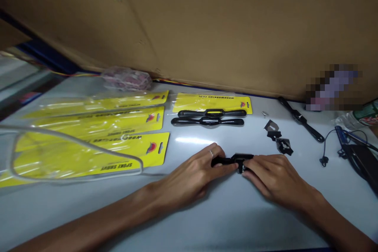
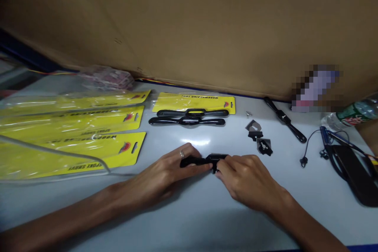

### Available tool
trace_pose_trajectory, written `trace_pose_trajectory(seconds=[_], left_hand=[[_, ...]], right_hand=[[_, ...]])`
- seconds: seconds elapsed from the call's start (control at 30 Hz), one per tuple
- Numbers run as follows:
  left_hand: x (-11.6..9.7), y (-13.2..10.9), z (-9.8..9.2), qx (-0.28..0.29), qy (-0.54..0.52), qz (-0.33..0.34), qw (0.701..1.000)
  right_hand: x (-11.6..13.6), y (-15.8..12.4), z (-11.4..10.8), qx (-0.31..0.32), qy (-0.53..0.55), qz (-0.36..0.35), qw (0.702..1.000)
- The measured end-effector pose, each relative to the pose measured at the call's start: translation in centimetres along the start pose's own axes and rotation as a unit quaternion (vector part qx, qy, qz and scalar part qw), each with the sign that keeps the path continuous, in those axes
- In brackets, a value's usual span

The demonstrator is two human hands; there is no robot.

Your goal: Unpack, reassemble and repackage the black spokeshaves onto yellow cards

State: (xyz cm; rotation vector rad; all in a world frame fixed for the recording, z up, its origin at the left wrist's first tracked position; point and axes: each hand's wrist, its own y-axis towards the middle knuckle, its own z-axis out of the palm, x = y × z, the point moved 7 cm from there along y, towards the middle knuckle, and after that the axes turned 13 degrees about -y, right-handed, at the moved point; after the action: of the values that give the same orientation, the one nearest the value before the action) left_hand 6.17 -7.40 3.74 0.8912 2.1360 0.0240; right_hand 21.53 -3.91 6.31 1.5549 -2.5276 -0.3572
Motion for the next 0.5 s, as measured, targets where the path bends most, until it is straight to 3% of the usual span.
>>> trace_pose_trajectory(seconds=[0.23, 0.5], left_hand=[[0.19, -0.03, 0.04, 0.009, 0.003, -0.010, 1.000], [-0.17, -0.09, 0.04, 0.003, -0.010, -0.013, 1.000]], right_hand=[[-0.07, -0.02, 0.34, 0.016, -0.010, 0.004, 1.000], [0.50, 0.15, -0.14, -0.023, -0.053, -0.014, 0.998]])
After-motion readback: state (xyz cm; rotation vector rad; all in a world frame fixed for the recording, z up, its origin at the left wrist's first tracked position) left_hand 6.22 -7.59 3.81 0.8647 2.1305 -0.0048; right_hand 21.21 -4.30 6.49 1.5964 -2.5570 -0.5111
